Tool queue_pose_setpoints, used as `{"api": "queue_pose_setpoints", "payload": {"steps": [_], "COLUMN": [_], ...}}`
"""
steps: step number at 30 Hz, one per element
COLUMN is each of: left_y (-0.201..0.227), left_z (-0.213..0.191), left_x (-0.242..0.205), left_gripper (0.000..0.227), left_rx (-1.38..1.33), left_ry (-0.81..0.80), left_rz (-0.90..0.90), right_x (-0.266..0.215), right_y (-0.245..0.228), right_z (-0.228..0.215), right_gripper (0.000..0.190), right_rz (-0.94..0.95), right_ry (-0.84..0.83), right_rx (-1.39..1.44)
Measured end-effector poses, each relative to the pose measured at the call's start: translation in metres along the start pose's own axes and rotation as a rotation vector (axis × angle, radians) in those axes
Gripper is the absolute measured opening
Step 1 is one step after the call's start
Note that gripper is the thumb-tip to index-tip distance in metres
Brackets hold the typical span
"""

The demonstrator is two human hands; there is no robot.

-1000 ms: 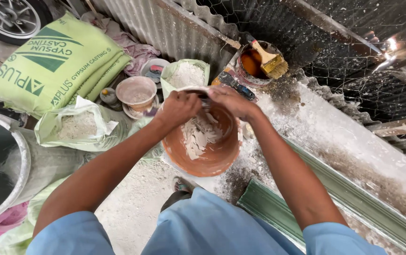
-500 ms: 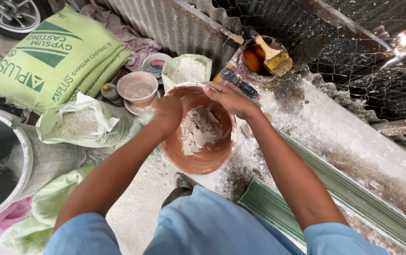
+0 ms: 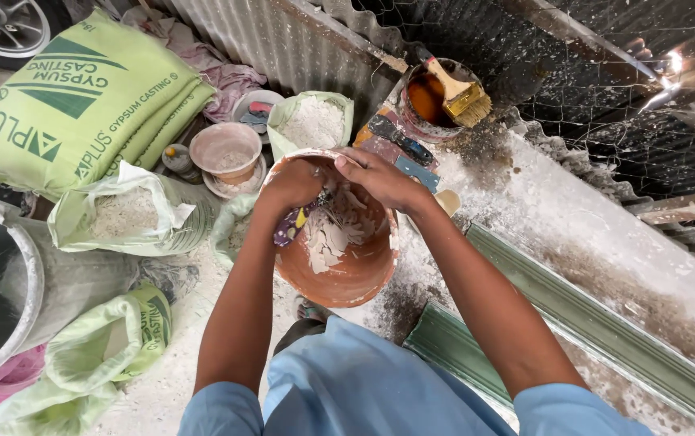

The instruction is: The recorder mixes gypsum plaster in a bowl and applies a finish to a terracotta pot using a brush.

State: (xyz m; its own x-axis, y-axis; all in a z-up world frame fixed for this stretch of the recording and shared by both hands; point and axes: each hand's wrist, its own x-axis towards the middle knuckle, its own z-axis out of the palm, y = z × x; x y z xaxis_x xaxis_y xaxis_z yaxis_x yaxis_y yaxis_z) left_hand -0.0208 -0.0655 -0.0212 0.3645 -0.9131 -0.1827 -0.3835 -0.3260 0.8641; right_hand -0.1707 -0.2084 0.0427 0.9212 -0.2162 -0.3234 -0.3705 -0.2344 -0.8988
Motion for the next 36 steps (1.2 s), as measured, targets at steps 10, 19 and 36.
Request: {"api": "queue_pose_setpoints", "payload": {"steps": [10,19,36], "left_y": [0.07,0.11,0.03], "left_z": [0.022,0.041,0.167], "left_x": [-0.027,-0.041,-0.073], "left_gripper": [0.03,0.029,0.047], "left_rx": [0.262,0.454,0.133], "left_ry": [0.109,-0.052,-0.37], "left_rz": [-0.29,-0.079,-0.12], "right_x": [-0.002,-0.022,-0.068], "right_y": [0.019,0.044,0.004], "right_z": [-0.013,-0.035,-0.065], "right_gripper": [0.078,0.087,0.097], "right_rz": [0.086,0.12,0.224], "right_ry": [0.011,0.091,-0.258], "right_rx": [0.104,-0.125,-0.47]}}
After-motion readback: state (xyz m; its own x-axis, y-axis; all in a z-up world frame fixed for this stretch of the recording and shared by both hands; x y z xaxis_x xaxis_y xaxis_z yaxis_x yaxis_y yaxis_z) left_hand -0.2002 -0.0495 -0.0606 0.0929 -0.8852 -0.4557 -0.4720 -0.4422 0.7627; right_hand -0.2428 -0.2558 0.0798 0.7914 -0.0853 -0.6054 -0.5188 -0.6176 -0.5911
